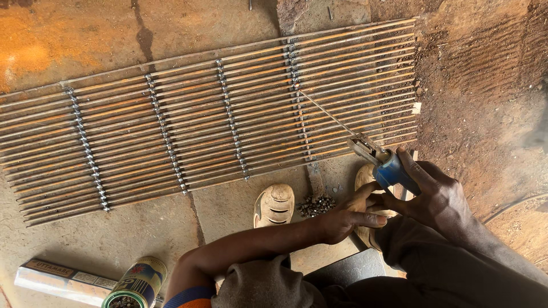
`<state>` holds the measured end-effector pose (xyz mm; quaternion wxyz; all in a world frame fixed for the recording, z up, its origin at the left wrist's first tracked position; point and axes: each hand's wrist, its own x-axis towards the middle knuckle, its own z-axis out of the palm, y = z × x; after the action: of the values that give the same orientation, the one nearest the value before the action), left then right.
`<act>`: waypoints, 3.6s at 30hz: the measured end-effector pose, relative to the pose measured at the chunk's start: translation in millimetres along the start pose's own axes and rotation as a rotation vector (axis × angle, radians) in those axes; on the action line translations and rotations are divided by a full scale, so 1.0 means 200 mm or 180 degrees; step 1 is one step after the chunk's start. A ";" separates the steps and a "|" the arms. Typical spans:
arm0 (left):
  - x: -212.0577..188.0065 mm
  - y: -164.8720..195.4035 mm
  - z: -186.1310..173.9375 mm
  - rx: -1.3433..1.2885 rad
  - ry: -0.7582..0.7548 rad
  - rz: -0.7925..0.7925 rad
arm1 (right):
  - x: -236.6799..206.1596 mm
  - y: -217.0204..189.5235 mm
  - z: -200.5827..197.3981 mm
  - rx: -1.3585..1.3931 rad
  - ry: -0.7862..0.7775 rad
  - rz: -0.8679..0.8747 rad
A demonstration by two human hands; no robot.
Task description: The person sits on the floor and uses a welding torch to join metal rods on a rectangular metal grate. The person repeatedly positions the torch and creates welds along the intersections of the rods, producing bright sparks and smoke.
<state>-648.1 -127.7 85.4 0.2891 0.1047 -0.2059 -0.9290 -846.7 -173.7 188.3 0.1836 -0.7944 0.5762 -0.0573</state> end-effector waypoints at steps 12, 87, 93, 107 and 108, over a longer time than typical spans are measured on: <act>0.00 0.02 0.01 -0.0051 -0.0002 0.0026 | 0.01 0.01 0.00 0.0028 -0.0199 0.0037; -0.01 0.01 0.02 -0.0369 -0.0113 -0.0177 | -0.04 -0.06 -0.06 0.0407 -0.0092 -0.0054; -0.03 0.01 0.02 -0.0332 -0.0049 -0.0078 | -0.02 -0.03 -0.06 0.4525 -0.0520 0.0948; 0.00 -0.03 -0.01 -0.0085 0.0051 -0.0077 | 0.01 -0.02 -0.01 0.0029 -0.0074 0.0046; 0.00 -0.03 -0.01 -0.0067 0.0063 -0.0071 | 0.00 -0.02 -0.01 -0.0017 -0.0042 0.0075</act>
<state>-650.8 -124.2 81.0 0.2818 0.1131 -0.1921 -0.9332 -843.5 -174.0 192.2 0.1859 -0.7884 0.5844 -0.0484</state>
